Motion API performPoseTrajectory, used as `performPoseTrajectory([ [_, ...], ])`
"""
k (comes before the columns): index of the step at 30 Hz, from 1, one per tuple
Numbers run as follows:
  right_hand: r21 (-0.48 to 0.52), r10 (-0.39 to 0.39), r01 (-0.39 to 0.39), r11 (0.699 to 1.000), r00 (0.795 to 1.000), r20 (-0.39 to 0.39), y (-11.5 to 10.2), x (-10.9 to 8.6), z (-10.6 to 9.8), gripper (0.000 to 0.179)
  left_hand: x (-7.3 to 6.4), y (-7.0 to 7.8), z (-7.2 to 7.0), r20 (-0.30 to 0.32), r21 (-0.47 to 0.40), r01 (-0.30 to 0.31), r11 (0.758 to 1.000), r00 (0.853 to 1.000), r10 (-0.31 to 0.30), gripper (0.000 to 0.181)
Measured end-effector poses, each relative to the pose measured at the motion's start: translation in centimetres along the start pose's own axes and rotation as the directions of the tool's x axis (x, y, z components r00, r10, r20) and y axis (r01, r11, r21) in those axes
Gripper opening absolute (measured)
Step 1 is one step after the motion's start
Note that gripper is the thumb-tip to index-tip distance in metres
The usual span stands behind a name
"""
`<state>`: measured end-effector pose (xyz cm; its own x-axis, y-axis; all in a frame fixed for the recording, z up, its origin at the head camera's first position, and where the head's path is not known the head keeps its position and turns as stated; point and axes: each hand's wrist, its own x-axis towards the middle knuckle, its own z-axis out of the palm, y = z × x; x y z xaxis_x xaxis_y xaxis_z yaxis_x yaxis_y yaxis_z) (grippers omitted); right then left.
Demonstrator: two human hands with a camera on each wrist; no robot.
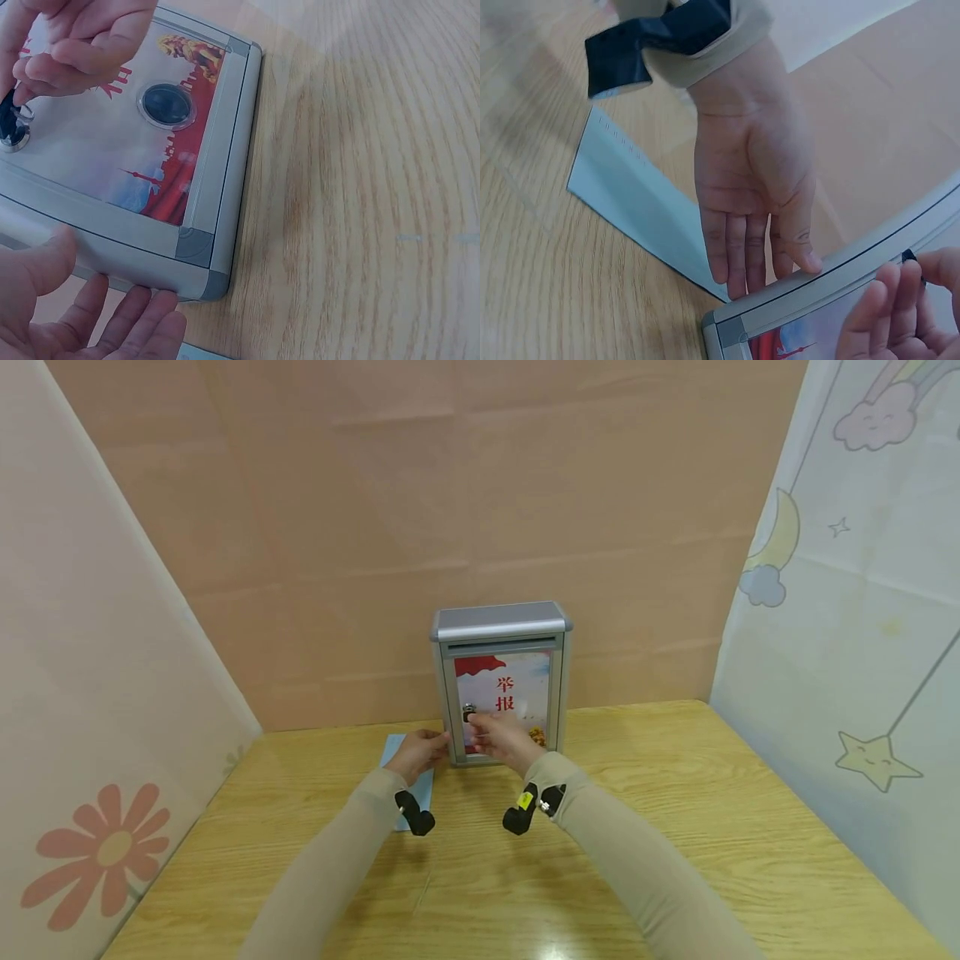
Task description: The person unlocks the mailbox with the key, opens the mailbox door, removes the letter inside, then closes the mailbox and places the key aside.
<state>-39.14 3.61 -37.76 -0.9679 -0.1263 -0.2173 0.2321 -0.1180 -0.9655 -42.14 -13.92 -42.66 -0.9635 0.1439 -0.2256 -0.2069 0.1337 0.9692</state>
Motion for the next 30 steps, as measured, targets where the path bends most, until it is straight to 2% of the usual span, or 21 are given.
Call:
performPoseTrajectory([
  [3, -0.057, -0.043, 0.043, 0.997, 0.999, -0.013, 0.0, 0.01, 0.03, 0.025, -0.01, 0.09, 0.2, -0.016, 0.009, -0.001, 1.0, 1.0, 0.002, 0.05],
  [5, -0.056, -0.053, 0.052, 0.997, 0.998, -0.016, -0.01, 0.02, -0.01, 0.023, -0.04, 0.13, 0.37, -0.021, 0.014, -0.002, 1.0, 1.0, 0.002, 0.049],
  [13, 0.126, 0.015, -0.015, 0.992, 1.0, 0.002, -0.01, 0.17, -0.36, 0.016, -0.2, 0.29, 0.56, -0.043, 0.035, -0.004, 0.999, 0.999, 0.006, 0.047],
  [23, 0.093, -0.012, 0.008, 0.996, 0.999, 0.047, 0.08, 0.46, -0.37, 0.021, 0.02, 0.14, 0.31, -0.058, 0.03, -0.009, 1.0, 0.998, 0.011, 0.048],
  [30, 0.111, -0.035, 0.031, 0.993, 0.999, 0.032, 0.25, 0.44, -0.17, 0.018, 0.04, 0.14, 0.27, -0.059, 0.028, -0.011, 1.0, 0.998, 0.013, 0.048],
])
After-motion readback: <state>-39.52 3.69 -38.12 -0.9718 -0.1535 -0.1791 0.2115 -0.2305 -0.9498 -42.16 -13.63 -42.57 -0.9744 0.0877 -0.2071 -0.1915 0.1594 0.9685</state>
